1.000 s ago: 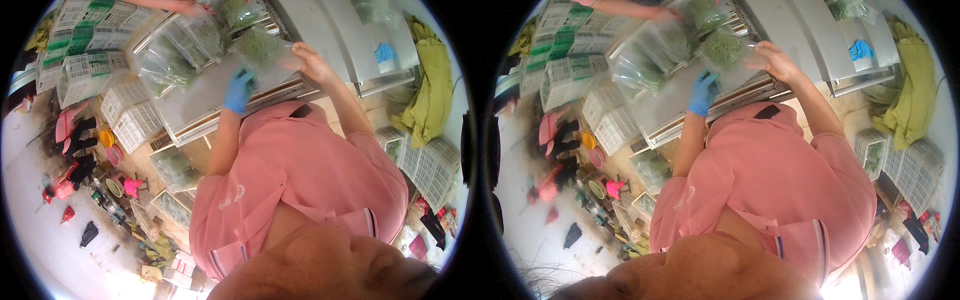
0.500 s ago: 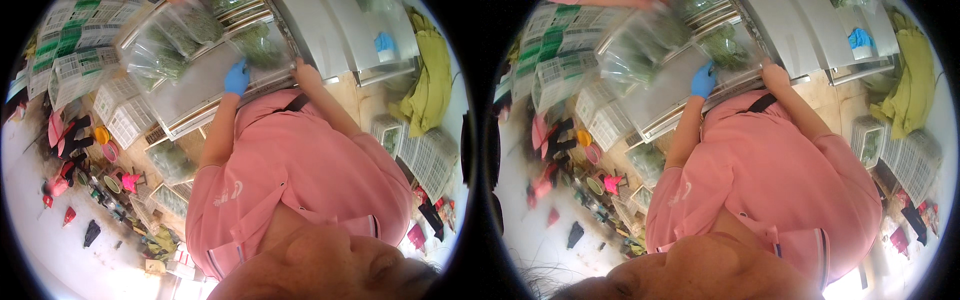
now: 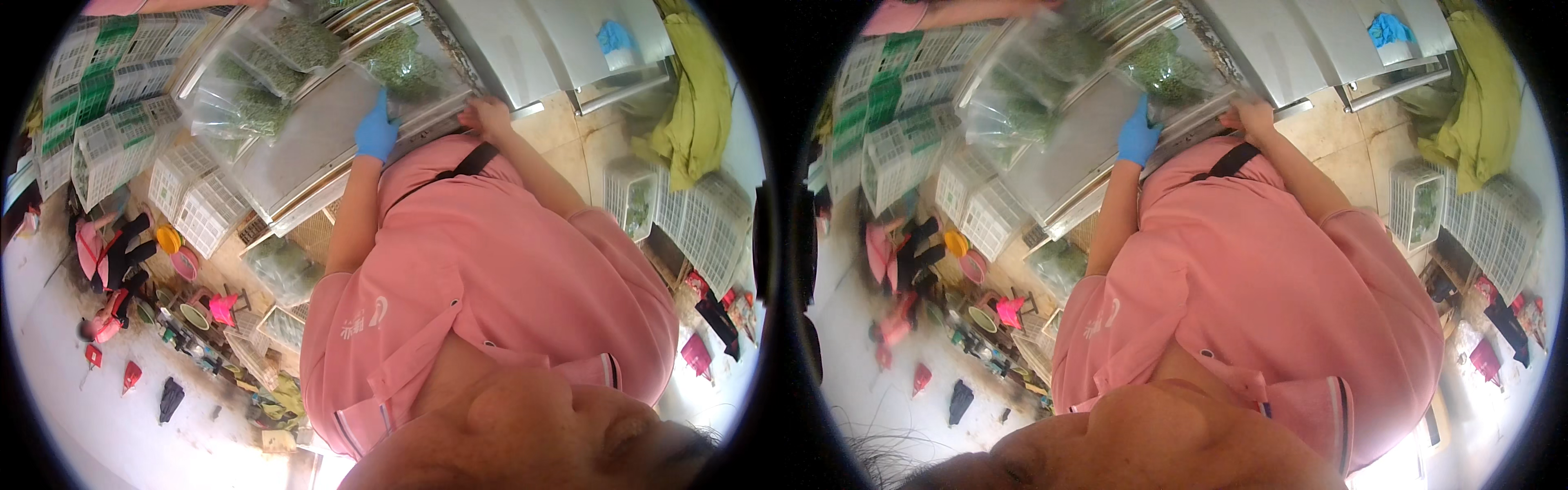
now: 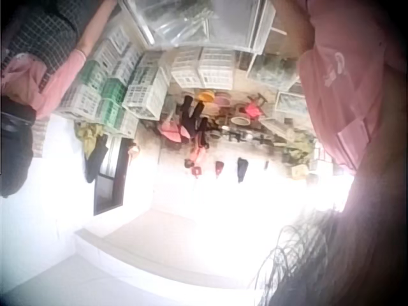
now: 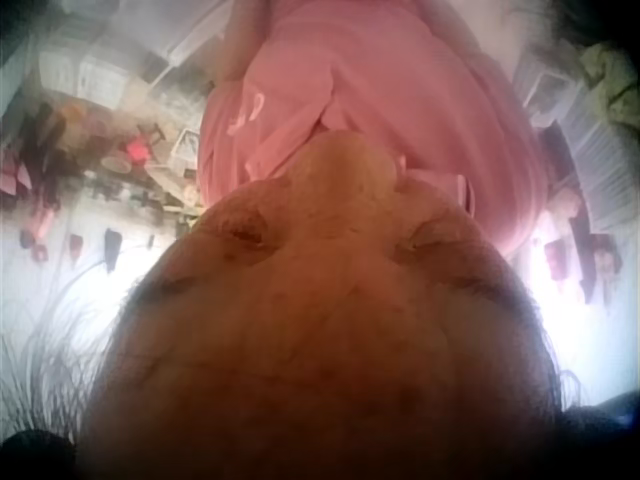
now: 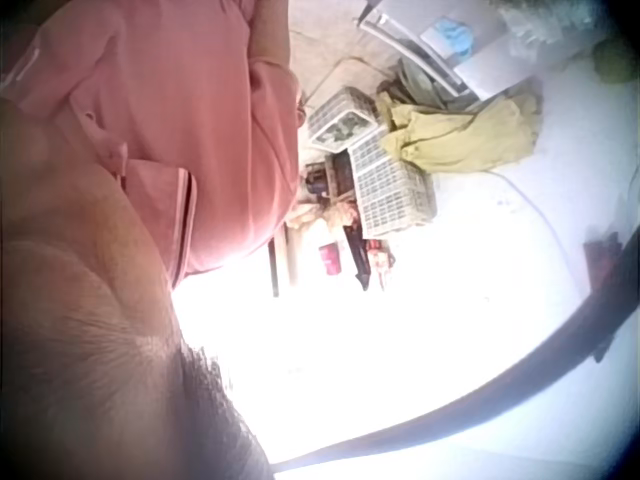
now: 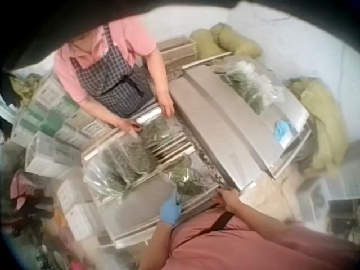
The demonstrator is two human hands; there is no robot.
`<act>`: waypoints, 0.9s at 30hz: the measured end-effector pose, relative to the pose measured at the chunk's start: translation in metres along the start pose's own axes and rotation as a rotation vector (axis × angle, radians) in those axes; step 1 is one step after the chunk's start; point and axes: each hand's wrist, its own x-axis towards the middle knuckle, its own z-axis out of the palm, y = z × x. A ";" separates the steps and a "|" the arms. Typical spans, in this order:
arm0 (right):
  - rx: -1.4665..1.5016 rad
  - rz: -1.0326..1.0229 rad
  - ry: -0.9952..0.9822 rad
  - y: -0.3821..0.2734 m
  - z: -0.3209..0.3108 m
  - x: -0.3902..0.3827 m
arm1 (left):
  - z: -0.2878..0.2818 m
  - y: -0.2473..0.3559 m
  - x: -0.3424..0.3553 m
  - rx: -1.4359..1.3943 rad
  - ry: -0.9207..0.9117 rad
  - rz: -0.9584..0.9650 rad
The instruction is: The person repeatedly picks plastic bags containing green leafy vegetables from a white basket and places them into a stainless steel vacuum-sealing machine. The person arranges the bags on the machine's tray and closes the lid to seal them.
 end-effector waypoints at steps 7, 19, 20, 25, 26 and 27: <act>-0.031 0.040 -0.056 0.001 -0.002 -0.011 | -0.001 -0.014 -0.002 -0.117 0.062 0.089; -0.062 0.005 -0.015 0.011 -0.006 0.005 | 0.017 -0.008 0.003 -0.033 0.163 0.129; -0.073 0.018 -0.004 0.010 -0.007 0.002 | 0.016 -0.010 0.001 -0.034 0.168 0.125; -0.598 -0.156 -0.226 -0.036 0.028 -0.051 | -0.006 -0.029 -0.022 -0.335 0.444 -0.042; -0.638 -0.227 -0.300 -0.039 0.038 -0.055 | -0.015 -0.035 -0.026 -0.450 0.544 -0.062; -0.675 -0.297 -0.367 -0.044 0.048 -0.060 | -0.031 -0.042 -0.026 -0.509 0.696 -0.125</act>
